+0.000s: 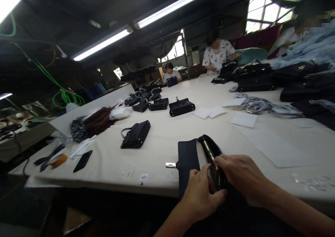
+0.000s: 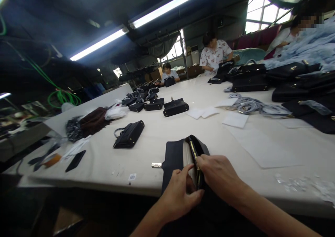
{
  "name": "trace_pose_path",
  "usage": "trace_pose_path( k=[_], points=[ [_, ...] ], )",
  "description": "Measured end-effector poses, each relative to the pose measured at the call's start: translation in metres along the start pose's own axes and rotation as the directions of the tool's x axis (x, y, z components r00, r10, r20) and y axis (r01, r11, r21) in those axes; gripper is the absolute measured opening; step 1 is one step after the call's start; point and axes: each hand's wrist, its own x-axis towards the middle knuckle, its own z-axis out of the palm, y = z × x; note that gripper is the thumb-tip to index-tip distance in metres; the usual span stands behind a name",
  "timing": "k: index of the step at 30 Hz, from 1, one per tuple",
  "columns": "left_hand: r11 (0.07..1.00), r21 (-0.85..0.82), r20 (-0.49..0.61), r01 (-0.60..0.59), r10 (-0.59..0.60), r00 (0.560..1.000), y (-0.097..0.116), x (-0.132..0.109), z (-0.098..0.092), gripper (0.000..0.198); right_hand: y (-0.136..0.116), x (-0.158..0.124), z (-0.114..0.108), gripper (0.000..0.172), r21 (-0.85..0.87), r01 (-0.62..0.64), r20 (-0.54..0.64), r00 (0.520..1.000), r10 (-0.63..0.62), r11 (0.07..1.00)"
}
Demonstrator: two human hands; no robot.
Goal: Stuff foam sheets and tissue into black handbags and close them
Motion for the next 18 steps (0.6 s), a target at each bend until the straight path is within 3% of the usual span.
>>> trace_pose_path(
  k=[4,7,10,13,15,18],
  points=[
    [0.983,0.154,0.181,-0.104,0.075,0.981,0.011,0.016,-0.006,0.057,0.043,0.032,-0.005,0.021,-0.223,-0.14,-0.111,0.987,0.118,0.965],
    [0.887,0.408,0.226,-0.217,0.132,0.965,0.012,0.029,-0.012,0.029,0.072,0.052,-0.007,0.017,-0.302,-0.241,-0.18,0.965,0.193,0.922],
    [0.73,0.657,0.188,-0.189,0.084,0.978,0.01,0.038,-0.026,0.018,0.081,0.054,-0.008,0.021,-0.235,-0.32,-0.192,0.941,0.279,0.918],
    [0.727,0.658,0.159,-0.196,0.119,0.98,0.012,0.039,-0.033,0.014,0.074,0.042,-0.002,0.019,-0.088,-0.385,-0.204,0.91,0.362,0.919],
    [0.793,0.566,0.056,-0.227,0.238,0.97,0.018,0.035,-0.022,0.016,0.069,0.032,0.007,0.018,-0.013,-0.424,-0.262,0.876,0.406,0.906],
    [0.848,0.467,-0.106,-0.249,0.333,0.937,0.028,0.027,0.017,0.031,0.069,0.021,0.022,0.018,0.087,-0.444,-0.377,0.814,0.442,0.892]
  ],
)
